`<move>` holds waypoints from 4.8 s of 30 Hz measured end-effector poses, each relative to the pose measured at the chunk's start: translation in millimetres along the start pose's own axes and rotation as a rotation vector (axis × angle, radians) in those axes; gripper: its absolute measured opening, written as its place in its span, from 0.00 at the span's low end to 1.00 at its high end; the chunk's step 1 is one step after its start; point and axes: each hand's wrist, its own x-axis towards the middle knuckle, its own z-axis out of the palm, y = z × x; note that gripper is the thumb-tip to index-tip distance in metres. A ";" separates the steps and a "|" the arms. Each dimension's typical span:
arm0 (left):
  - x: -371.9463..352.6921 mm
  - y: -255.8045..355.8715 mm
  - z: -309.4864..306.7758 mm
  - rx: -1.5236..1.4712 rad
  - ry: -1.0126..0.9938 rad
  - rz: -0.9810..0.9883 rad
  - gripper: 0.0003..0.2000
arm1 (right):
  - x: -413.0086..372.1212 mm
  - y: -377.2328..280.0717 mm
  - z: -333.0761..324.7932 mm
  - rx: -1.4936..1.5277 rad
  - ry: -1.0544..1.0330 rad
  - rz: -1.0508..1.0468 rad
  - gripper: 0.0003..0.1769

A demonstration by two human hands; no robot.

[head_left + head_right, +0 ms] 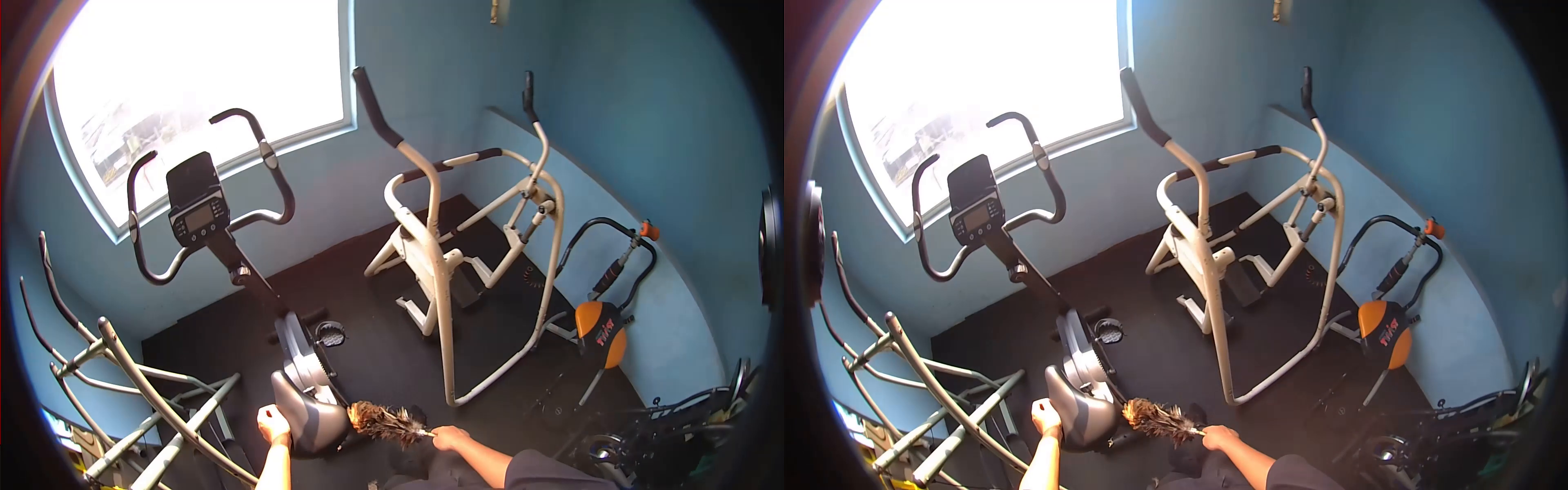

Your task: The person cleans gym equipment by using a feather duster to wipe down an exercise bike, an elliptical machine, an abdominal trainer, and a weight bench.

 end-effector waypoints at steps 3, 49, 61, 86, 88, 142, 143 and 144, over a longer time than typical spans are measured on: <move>27.4 -61.5 33.2 -0.109 -0.009 0.093 0.11 | -30.0 12.6 -19.0 0.052 0.104 -0.088 0.24; -206.0 146.4 202.6 -0.582 -0.532 0.172 0.14 | -67.6 -102.3 -450.0 -0.428 0.741 -0.638 0.20; -126.3 131.9 196.6 -0.527 -0.488 0.187 0.13 | 14.0 -188.4 -436.8 -0.727 0.740 -0.493 0.17; -196.3 117.3 286.1 -0.691 0.096 -0.656 0.09 | 383.2 -342.7 -414.0 -1.331 0.345 -0.587 0.17; -184.0 124.8 284.7 -0.664 0.096 -0.568 0.07 | 361.4 -349.0 -419.6 -1.380 0.278 -0.575 0.16; -374.9 77.5 275.2 -0.243 -0.732 0.062 0.17 | -4.2 228.6 -307.4 0.283 0.384 -0.671 0.28; -366.1 85.5 277.3 -0.231 -0.770 0.121 0.16 | -5.9 221.0 -289.5 0.431 0.446 -0.692 0.28; -354.9 101.6 279.6 -0.223 -0.814 0.180 0.16 | -3.5 212.6 -273.6 0.576 0.516 -0.707 0.27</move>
